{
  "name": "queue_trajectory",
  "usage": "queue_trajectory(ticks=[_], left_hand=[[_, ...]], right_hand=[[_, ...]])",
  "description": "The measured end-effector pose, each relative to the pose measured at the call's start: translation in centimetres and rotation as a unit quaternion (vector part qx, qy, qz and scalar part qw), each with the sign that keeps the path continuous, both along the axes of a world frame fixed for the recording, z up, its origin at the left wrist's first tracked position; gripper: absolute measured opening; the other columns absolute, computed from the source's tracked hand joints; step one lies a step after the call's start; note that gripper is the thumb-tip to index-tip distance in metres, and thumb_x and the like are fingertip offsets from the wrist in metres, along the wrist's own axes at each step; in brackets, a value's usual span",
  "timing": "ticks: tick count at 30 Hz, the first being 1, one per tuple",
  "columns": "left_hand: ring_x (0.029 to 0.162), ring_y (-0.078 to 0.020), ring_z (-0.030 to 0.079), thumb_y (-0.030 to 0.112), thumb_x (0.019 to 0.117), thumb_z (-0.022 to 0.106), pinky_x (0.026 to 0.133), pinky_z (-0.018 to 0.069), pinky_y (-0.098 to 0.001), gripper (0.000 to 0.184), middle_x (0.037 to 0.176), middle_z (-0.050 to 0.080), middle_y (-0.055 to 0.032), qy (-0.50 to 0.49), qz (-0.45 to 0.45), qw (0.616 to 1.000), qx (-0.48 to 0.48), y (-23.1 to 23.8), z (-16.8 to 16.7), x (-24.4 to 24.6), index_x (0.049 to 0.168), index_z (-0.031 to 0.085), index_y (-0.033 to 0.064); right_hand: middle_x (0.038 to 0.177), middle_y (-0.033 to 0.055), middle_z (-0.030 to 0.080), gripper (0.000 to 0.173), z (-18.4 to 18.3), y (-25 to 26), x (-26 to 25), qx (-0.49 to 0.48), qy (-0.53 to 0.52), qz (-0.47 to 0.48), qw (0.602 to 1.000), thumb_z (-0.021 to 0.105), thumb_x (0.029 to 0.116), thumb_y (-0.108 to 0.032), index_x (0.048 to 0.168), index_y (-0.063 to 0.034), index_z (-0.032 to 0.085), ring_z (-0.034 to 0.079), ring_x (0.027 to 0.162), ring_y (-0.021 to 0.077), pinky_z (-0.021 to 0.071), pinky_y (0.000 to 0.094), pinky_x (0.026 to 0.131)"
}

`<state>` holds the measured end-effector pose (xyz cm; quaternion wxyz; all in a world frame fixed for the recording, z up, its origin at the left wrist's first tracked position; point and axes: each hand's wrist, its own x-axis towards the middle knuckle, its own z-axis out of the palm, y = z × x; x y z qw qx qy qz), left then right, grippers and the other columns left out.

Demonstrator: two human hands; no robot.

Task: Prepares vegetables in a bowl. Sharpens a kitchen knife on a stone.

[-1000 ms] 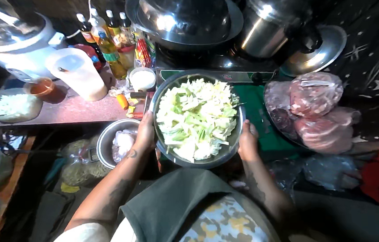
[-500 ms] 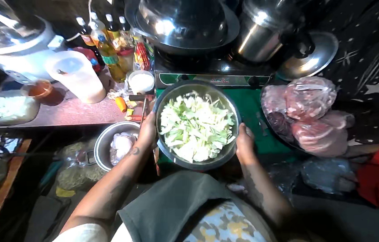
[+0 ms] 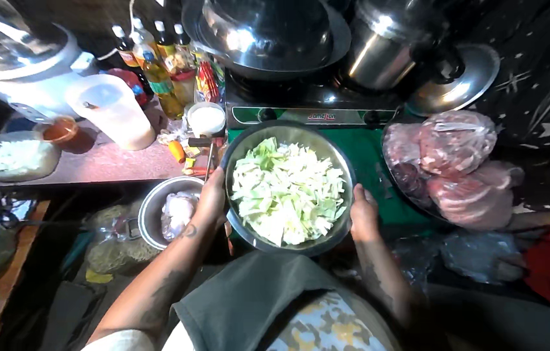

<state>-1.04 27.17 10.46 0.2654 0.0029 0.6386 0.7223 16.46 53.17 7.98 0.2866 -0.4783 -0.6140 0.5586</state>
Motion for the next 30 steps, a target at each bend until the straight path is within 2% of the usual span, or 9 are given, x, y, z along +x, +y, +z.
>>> queue_trajectory(ticks=[4,9,14,17,22,24,26,28,30], left_hand=[[0.095,-0.0106,0.07,0.041,0.113,0.027,0.082,0.0603,-0.035,0.042,0.108,0.07,0.0001,0.022,0.054,0.996,0.064,0.9,1.7,0.7,0.138,0.054,0.0211],[0.101,-0.0203,0.067,0.052,0.111,0.026,0.084,0.0569,-0.044,0.054,0.118,0.068,-0.0088,0.0,0.0,1.0,-0.016,2.0,-1.3,-0.9,0.144,0.05,0.017],[0.105,-0.0164,0.064,0.046,0.1128,0.022,0.088,0.0551,-0.0409,0.051,0.121,0.064,-0.0071,-0.007,-0.017,1.0,-0.012,4.7,0.7,-0.6,0.142,0.05,0.0142],[0.101,-0.0185,0.063,0.045,0.1126,0.026,0.085,0.0538,-0.0414,0.05,0.118,0.063,-0.0099,0.003,-0.026,1.0,-0.011,7.7,1.1,-0.8,0.141,0.05,0.0125],[0.105,-0.0274,0.063,0.039,0.1132,0.034,0.091,0.0521,-0.0481,0.046,0.122,0.062,-0.0199,0.049,-0.021,0.997,-0.061,12.3,-3.8,-4.4,0.143,0.051,0.0079],[0.116,-0.029,0.063,0.033,0.1113,0.044,0.097,0.0526,-0.0502,0.048,0.138,0.058,-0.0201,0.108,-0.016,0.99,-0.085,12.7,-6.2,-5.3,0.154,0.037,0.0124],[0.138,-0.0314,0.052,0.024,0.1054,0.054,0.11,0.047,-0.051,0.066,0.158,0.04,-0.022,0.254,-0.038,0.956,-0.143,12.1,-5.5,-5.0,0.161,0.022,0.008],[0.15,-0.0399,0.034,0.023,0.0922,0.07,0.118,0.0373,-0.0577,0.083,0.166,0.023,-0.0262,0.443,-0.116,0.869,-0.188,11.2,-3.2,-4.1,0.16,0.026,0.0034],[0.15,-0.049,0.029,0.034,0.0755,0.088,0.112,0.0373,-0.0694,0.1,0.169,0.018,-0.0231,0.522,-0.262,0.758,-0.29,11.3,-0.6,-3.2,0.16,0.037,0.0189]], right_hand=[[0.109,0.0119,0.066,0.042,1.6,0.3,-0.1,0.046,0.071,-0.014,0.996,0.039,0.1125,-0.03,0.124,0.0041,0.061,0.067,0.098,0.0099,0.057,0.0299,0.091],[0.121,0.0203,0.065,0.048,-1.0,1.9,-0.9,-0.006,-0.054,0.012,0.998,0.039,0.1122,-0.036,0.129,0.0041,0.061,0.064,0.11,0.0227,0.0529,0.0419,0.097],[0.12,0.0193,0.065,0.046,-0.4,3.7,-0.5,-0.009,-0.08,-0.012,0.997,0.04,0.1125,-0.034,0.126,0.0037,0.063,0.062,0.109,0.0217,0.0507,0.0411,0.096],[0.13,0.0215,0.062,0.046,0.5,6.3,-0.7,0.001,-0.083,-0.032,0.996,0.041,0.1123,-0.033,0.131,0.0044,0.06,0.06,0.117,0.0242,0.0474,0.0427,0.102],[0.12,0.0242,0.064,0.044,-2.3,9.4,-2.4,0.057,-0.111,-0.043,0.991,0.043,0.1118,-0.031,0.122,0.0066,0.064,0.062,0.111,0.0299,0.0491,0.0474,0.099],[0.125,0.0261,0.063,0.04,-2.5,9.3,-2.4,0.133,-0.196,0.003,0.972,0.047,0.1096,-0.028,0.13,0.0047,0.06,0.062,0.117,0.0348,0.049,0.05,0.102],[0.144,0.0308,0.05,0.056,-0.6,7.7,-1.6,0.245,-0.241,0.074,0.936,0.06,0.1027,-0.028,0.147,0.0031,0.046,0.052,0.134,0.0426,0.0437,0.0527,0.112],[0.151,0.032,0.044,0.076,0.8,6.5,-0.9,0.334,-0.219,0.176,0.9,0.074,0.0913,-0.038,0.15,0.0019,0.045,0.042,0.141,0.0475,0.0375,0.0574,0.116],[0.159,0.0281,0.035,0.098,1.5,5.9,-1.0,0.312,-0.249,0.316,0.861,0.084,0.0786,-0.052,0.156,-0.0097,0.041,0.03,0.148,0.0486,0.0318,0.0627,0.118]])
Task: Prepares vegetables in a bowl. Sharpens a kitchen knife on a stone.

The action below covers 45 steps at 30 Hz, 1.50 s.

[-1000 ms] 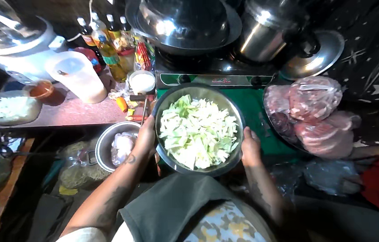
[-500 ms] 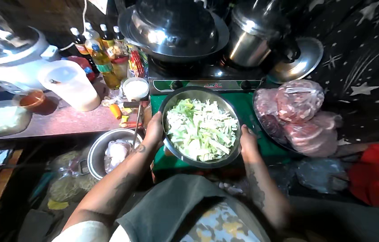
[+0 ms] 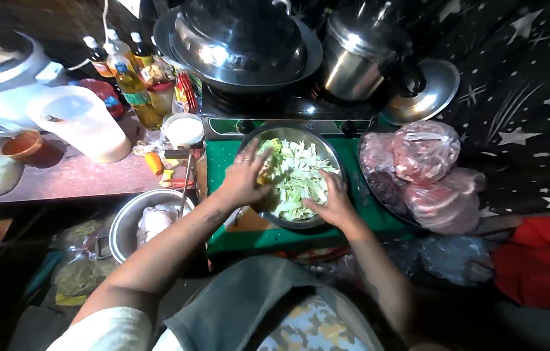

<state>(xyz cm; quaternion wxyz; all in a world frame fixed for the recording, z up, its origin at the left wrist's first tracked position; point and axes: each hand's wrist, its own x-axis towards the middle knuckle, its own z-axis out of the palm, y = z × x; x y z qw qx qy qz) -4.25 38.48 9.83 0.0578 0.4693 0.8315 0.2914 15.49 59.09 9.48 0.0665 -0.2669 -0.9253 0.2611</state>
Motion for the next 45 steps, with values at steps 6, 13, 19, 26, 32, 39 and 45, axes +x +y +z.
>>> queue_trajectory(ticks=[6,13,19,26,32,39,45], left_hand=[[0.133,-0.0643,0.04,0.012,0.0935,0.072,0.088,0.0503,-0.0703,0.092,0.168,0.012,-0.0307,0.005,-0.029,0.924,-0.382,5.2,2.5,1.1,0.166,0.018,0.0305],[0.13,-0.0518,0.051,0.024,0.08,0.087,0.103,0.045,-0.0668,0.069,0.147,0.047,-0.032,-0.097,-0.011,0.964,-0.247,6.4,2.6,-1.7,0.142,0.059,0.0122],[0.108,-0.0387,0.066,0.012,0.0945,0.07,0.097,0.0505,-0.0595,0.023,0.112,0.07,-0.0233,-0.157,-0.026,0.98,-0.116,7.9,4.2,-1.4,0.113,0.071,-0.0011],[0.122,-0.0364,0.062,0.028,0.0884,0.082,0.105,0.0473,-0.0588,0.054,0.129,0.065,-0.0203,-0.06,-0.08,0.971,-0.215,8.6,9.7,-1.6,0.135,0.063,0.0066],[0.111,-0.043,0.065,0.016,0.0862,0.076,0.09,0.0517,-0.0654,0.054,0.118,0.068,-0.0224,0.044,-0.056,0.909,-0.41,6.8,4.7,-1.6,0.136,0.059,0.0049],[0.129,-0.056,0.051,0.024,0.0813,0.087,0.099,0.0462,-0.069,0.119,0.151,0.036,-0.0399,-0.147,0.021,0.921,-0.361,5.3,4.8,0.9,0.167,0.005,0.0254],[0.126,-0.045,0.057,0.009,0.092,0.073,0.102,0.0462,-0.0623,0.087,0.14,0.055,-0.03,-0.263,0.064,0.926,-0.263,4.1,6.6,2.3,0.163,0.024,0.0155]], right_hand=[[0.169,0.0277,-0.006,0.128,-0.1,-0.7,-5.3,-0.033,-0.252,0.049,0.966,0.094,0.0703,-0.035,0.166,-0.0373,0.009,0.014,0.152,0.0549,0.033,0.07,0.112],[0.146,0.0275,0.05,0.068,-1.9,0.2,-8.1,-0.06,-0.072,-0.076,0.993,0.085,0.0816,-0.013,0.144,-0.0097,0.057,0.049,0.135,0.0453,0.044,0.0618,0.108],[0.129,0.026,0.063,0.055,1.8,1.2,-9.9,-0.169,0.05,-0.095,0.98,0.079,0.0853,-0.012,0.135,-0.0007,0.059,0.061,0.122,0.0403,0.0488,0.0632,0.102],[0.138,0.0195,0.06,0.065,4.8,3.0,-9.9,-0.208,0.069,-0.026,0.975,0.083,0.088,-0.033,0.142,-0.0089,0.056,0.058,0.128,0.0329,0.0476,0.0568,0.107],[0.148,0.0288,0.049,0.124,2.5,2.3,-6.5,-0.063,-0.222,0.092,0.969,0.097,0.0675,-0.04,0.164,-0.0209,0.022,0.053,0.131,0.0482,0.0435,0.0682,0.105],[0.164,0.0358,0.011,0.156,-1.1,-3.4,-5.4,-0.061,-0.21,-0.004,0.976,0.101,0.0539,-0.043,0.165,-0.0284,-0.007,0.041,0.14,0.0518,0.0457,0.0606,0.107],[0.158,0.0321,0.031,0.125,-1.2,-4.6,-6.2,-0.106,-0.106,-0.05,0.987,0.094,0.0685,-0.022,0.165,-0.0285,0.014,0.056,0.126,0.0481,0.0521,0.0597,0.098]])
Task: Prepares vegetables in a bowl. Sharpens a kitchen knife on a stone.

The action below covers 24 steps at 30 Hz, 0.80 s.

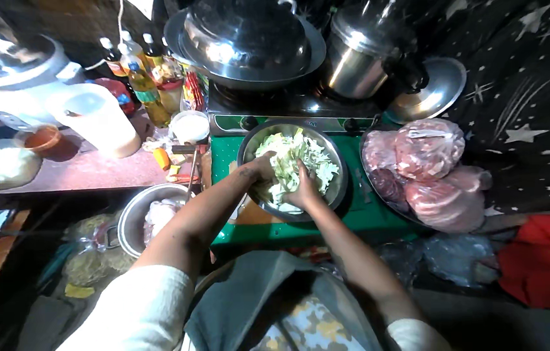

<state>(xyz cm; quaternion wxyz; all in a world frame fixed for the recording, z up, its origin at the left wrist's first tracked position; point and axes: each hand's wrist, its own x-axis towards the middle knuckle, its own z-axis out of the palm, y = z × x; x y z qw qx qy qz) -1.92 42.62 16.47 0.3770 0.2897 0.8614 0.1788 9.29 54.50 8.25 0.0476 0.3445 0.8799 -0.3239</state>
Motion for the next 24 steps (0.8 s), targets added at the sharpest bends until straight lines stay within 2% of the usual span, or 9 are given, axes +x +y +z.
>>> queue_trajectory(ticks=[3,5,7,10,14,18,21,23,24], left_hand=[[0.124,-0.0436,0.058,0.003,0.0976,0.061,0.102,0.0463,-0.0603,0.075,0.139,0.055,-0.0301,-0.022,0.021,0.999,0.042,0.0,0.2,-0.6,0.162,0.024,0.0089],[0.117,-0.044,0.062,0.004,0.0914,0.07,0.097,0.049,-0.0621,0.068,0.131,0.06,-0.0295,0.011,0.004,0.996,0.092,1.3,-1.7,-2.4,0.152,0.041,0.0046],[0.12,-0.0453,0.061,0.006,0.0863,0.076,0.1,0.0478,-0.0648,0.068,0.131,0.062,-0.0289,0.073,-0.037,0.992,0.098,2.2,-1.5,-3.4,0.148,0.048,0.0028],[0.117,-0.0458,0.062,0.009,0.0818,0.079,0.098,0.0491,-0.0659,0.066,0.126,0.064,-0.0284,0.166,-0.081,0.978,0.096,3.0,0.0,-4.3,0.142,0.053,0.0014],[0.114,-0.0439,0.065,0.005,0.0845,0.075,0.096,0.0517,-0.063,0.066,0.124,0.064,-0.0272,0.199,-0.087,0.967,0.136,3.4,2.0,-4.4,0.145,0.049,0.003],[0.126,-0.045,0.059,0.014,0.0861,0.081,0.103,0.0483,-0.0624,0.084,0.144,0.053,-0.028,0.181,-0.099,0.968,0.146,3.1,1.9,-4.6,0.157,0.036,0.0093],[0.127,-0.0497,0.055,0.031,0.0782,0.089,0.099,0.0486,-0.0673,0.093,0.153,0.042,-0.0293,0.229,-0.128,0.964,0.031,1.9,1.5,-3.6,0.156,0.04,0.0108],[0.121,-0.0467,0.06,0.036,0.0766,0.089,0.096,0.0487,-0.0671,0.074,0.132,0.06,-0.0279,0.233,-0.177,0.953,-0.079,0.8,2.4,-1.7,0.136,0.06,0.0023],[0.119,-0.0448,0.062,0.032,0.0805,0.087,0.095,0.0487,-0.0666,0.064,0.126,0.064,-0.0262,0.206,-0.195,0.951,-0.125,0.4,3.0,-0.5,0.13,0.063,-0.0001]], right_hand=[[0.157,0.0289,0.035,0.111,1.0,0.7,-0.9,-0.033,0.055,0.004,0.998,0.09,0.0701,-0.005,0.161,-0.0231,0.029,0.048,0.134,0.0494,0.0469,0.065,0.102],[0.155,0.0264,0.042,0.101,2.3,1.3,-1.4,-0.017,0.069,0.021,0.997,0.085,0.075,-0.001,0.161,-0.0143,0.033,0.049,0.136,0.0464,0.046,0.0643,0.106],[0.151,0.0263,0.048,0.093,4.2,2.3,-1.8,-0.008,0.078,0.037,0.996,0.084,0.0786,-0.002,0.158,-0.0077,0.036,0.051,0.136,0.0445,0.0436,0.0635,0.11],[0.143,0.0264,0.055,0.084,6.9,3.8,-1.9,0.019,0.083,0.046,0.995,0.082,0.078,-0.002,0.154,-0.0136,0.046,0.055,0.13,0.0456,0.0454,0.0678,0.104],[0.143,0.0232,0.056,0.075,8.2,5.0,-2.2,0.03,0.122,0.043,0.991,0.078,0.0802,0.0,0.149,-0.0153,0.053,0.054,0.132,0.0422,0.0451,0.0667,0.105],[0.153,0.0178,0.049,0.069,6.9,5.9,-1.7,-0.028,0.157,0.04,0.986,0.077,0.085,0.0,0.149,-0.0154,0.054,0.048,0.141,0.0348,0.0424,0.0575,0.113],[0.14,0.0255,0.058,0.068,4.7,6.7,-0.4,0.012,0.062,0.063,0.996,0.086,0.0824,-0.016,0.144,-0.0077,0.057,0.056,0.13,0.0432,0.0449,0.0656,0.107],[0.134,0.0293,0.06,0.081,2.4,6.8,0.6,0.029,-0.053,0.103,0.993,0.091,0.0779,-0.034,0.143,-0.0034,0.054,0.058,0.125,0.0476,0.0446,0.0691,0.104],[0.135,0.0299,0.059,0.09,2.1,5.9,1.2,0.024,-0.11,0.113,0.987,0.091,0.0758,-0.041,0.147,-0.0038,0.049,0.057,0.126,0.0483,0.0436,0.0693,0.104]])
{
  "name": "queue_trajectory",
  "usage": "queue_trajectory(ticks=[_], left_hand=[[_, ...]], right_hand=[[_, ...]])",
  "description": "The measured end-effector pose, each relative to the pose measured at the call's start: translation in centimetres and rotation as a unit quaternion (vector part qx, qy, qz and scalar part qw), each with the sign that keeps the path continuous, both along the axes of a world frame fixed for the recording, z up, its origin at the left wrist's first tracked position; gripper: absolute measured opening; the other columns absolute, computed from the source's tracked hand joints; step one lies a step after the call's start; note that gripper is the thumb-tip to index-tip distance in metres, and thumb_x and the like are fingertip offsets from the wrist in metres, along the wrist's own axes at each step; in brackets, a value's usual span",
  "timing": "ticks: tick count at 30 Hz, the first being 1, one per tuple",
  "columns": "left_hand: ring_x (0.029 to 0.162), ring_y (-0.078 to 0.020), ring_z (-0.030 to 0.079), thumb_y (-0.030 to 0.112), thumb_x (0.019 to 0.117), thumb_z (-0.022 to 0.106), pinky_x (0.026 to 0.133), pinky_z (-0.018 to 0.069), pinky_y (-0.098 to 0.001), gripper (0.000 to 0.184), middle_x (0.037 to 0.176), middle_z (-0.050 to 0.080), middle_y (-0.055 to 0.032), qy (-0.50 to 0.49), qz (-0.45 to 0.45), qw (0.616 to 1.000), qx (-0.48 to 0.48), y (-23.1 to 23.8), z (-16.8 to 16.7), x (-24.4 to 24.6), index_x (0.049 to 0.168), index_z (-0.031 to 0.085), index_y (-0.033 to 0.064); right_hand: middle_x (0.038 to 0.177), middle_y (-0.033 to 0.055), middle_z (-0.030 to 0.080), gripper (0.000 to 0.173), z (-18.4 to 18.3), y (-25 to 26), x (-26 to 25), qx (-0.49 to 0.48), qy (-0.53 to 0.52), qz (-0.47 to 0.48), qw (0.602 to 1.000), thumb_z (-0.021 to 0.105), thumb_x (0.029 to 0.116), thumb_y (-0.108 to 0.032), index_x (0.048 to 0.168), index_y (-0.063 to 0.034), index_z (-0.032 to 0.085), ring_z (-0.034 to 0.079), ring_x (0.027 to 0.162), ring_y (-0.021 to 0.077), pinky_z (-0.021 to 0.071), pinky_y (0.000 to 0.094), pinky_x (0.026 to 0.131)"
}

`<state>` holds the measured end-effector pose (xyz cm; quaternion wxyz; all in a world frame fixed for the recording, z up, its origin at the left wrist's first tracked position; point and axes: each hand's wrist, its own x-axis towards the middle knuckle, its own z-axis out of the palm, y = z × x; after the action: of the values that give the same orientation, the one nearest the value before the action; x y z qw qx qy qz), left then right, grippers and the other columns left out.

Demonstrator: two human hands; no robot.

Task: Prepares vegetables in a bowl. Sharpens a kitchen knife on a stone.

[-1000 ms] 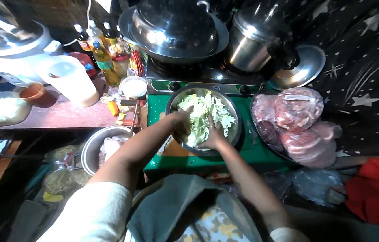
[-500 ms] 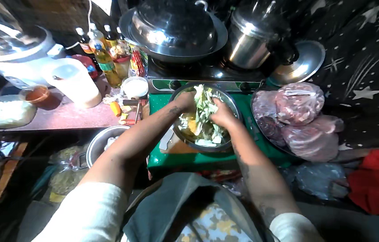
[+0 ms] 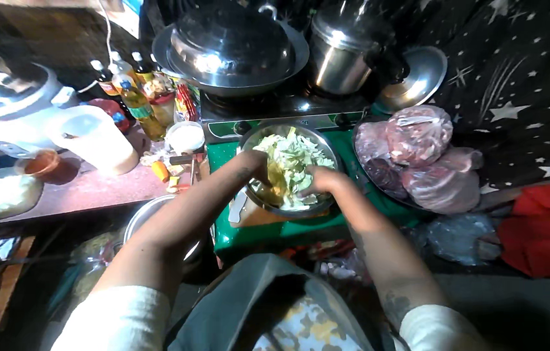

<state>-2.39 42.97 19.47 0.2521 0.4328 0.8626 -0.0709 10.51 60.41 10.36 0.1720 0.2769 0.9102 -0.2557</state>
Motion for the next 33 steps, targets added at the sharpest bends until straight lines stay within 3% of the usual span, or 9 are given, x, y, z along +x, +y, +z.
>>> queue_trajectory(ticks=[3,6,9,14,17,24,30,32,33], left_hand=[[0.12,-0.0439,0.062,0.021,0.0857,0.081,0.098,0.0485,-0.0658,0.064,0.127,0.064,-0.0261,-0.048,0.003,0.999,0.001,-0.4,-3.0,1.4,0.14,0.055,0.0],[0.117,-0.0452,0.063,0.036,0.0816,0.082,0.097,0.0516,-0.0634,0.093,0.127,0.061,-0.0284,-0.041,0.014,0.997,0.056,0.3,-8.6,1.8,0.151,0.034,-0.0013],[0.108,-0.0447,0.066,0.043,0.0722,0.088,0.089,0.0547,-0.0626,0.111,0.123,0.061,-0.0291,-0.037,0.07,0.993,0.082,1.4,-11.4,2.1,0.155,0.027,0.0028],[0.116,-0.0478,0.062,0.022,0.0806,0.085,0.094,0.0529,-0.0631,0.097,0.137,0.054,-0.0337,-0.13,0.124,0.972,0.154,1.2,-9.4,2.0,0.159,0.029,0.0071],[0.112,-0.0471,0.065,0.019,0.0813,0.086,0.094,0.0519,-0.065,0.09,0.125,0.063,-0.0317,-0.161,0.101,0.954,0.231,1.8,-8.5,1.3,0.156,0.037,0.01],[0.118,-0.0421,0.062,0.028,0.0823,0.087,0.101,0.0489,-0.062,0.064,0.125,0.064,-0.0274,-0.093,0.032,0.954,0.283,2.4,-1.0,-0.3,0.133,0.061,0.0],[0.109,-0.0355,0.068,0.017,0.0945,0.073,0.096,0.0529,-0.0597,0.058,0.117,0.069,-0.0207,-0.117,0.051,0.937,0.325,3.5,-0.4,-1.8,0.145,0.047,0.0072],[0.118,-0.0411,0.063,0.026,0.0972,0.07,0.1,0.0496,-0.0639,0.055,0.133,0.061,-0.0252,-0.081,0.039,0.949,0.302,3.5,-1.8,-2.6,0.144,0.05,0.0064],[0.128,-0.0442,0.057,0.037,0.0973,0.07,0.104,0.0466,-0.0651,0.062,0.152,0.046,-0.027,-0.062,0.036,0.957,0.28,3.6,-2.9,-3.1,0.148,0.05,0.0083]], right_hand=[[0.142,0.0297,0.054,0.12,1.4,-4.3,0.7,0.006,-0.076,-0.018,0.997,0.092,0.0712,-0.049,0.16,-0.0056,0.024,0.054,0.131,0.047,0.0416,0.0667,0.107],[0.14,0.0266,0.057,0.132,-0.6,-6.5,0.0,0.03,-0.069,-0.053,0.996,0.09,0.0719,-0.049,0.164,-0.0082,0.004,0.059,0.127,0.0422,0.0469,0.0609,0.106],[0.136,0.0272,0.058,0.119,-1.1,-7.9,-0.6,0.033,-0.044,-0.101,0.993,0.086,0.0768,-0.029,0.164,-0.0085,0.007,0.058,0.127,0.042,0.0483,0.0583,0.104],[0.137,0.0283,0.058,0.102,-1.2,-7.2,-0.7,-0.041,0.069,-0.174,0.982,0.084,0.08,-0.015,0.162,-0.0113,0.022,0.06,0.124,0.0441,0.0495,0.0603,0.102],[0.138,0.028,0.058,0.092,-0.8,-5.5,-0.6,-0.073,0.168,-0.169,0.968,0.087,0.076,-0.008,0.154,-0.0061,0.039,0.059,0.125,0.045,0.0486,0.064,0.103],[0.137,0.03,0.057,0.073,5.8,-3.7,-1.8,-0.029,0.218,-0.137,0.966,0.08,0.0837,-0.006,0.148,0.0012,0.045,0.057,0.128,0.0459,0.0458,0.0647,0.106],[0.145,0.0241,0.055,0.093,5.8,-0.8,-3.5,-0.003,0.218,-0.119,0.969,0.086,0.0785,-0.011,0.157,-0.0115,0.037,0.055,0.131,0.0447,0.0447,0.0688,0.105],[0.149,0.0268,0.048,0.096,6.0,-1.1,-3.0,0.027,0.184,-0.101,0.977,0.088,0.0764,-0.012,0.157,-0.0108,0.037,0.051,0.134,0.047,0.044,0.069,0.105],[0.149,0.0282,0.048,0.091,6.1,-1.5,-2.5,0.042,0.168,-0.097,0.98,0.088,0.0763,-0.012,0.155,-0.0091,0.041,0.051,0.133,0.0479,0.0448,0.0686,0.104]])
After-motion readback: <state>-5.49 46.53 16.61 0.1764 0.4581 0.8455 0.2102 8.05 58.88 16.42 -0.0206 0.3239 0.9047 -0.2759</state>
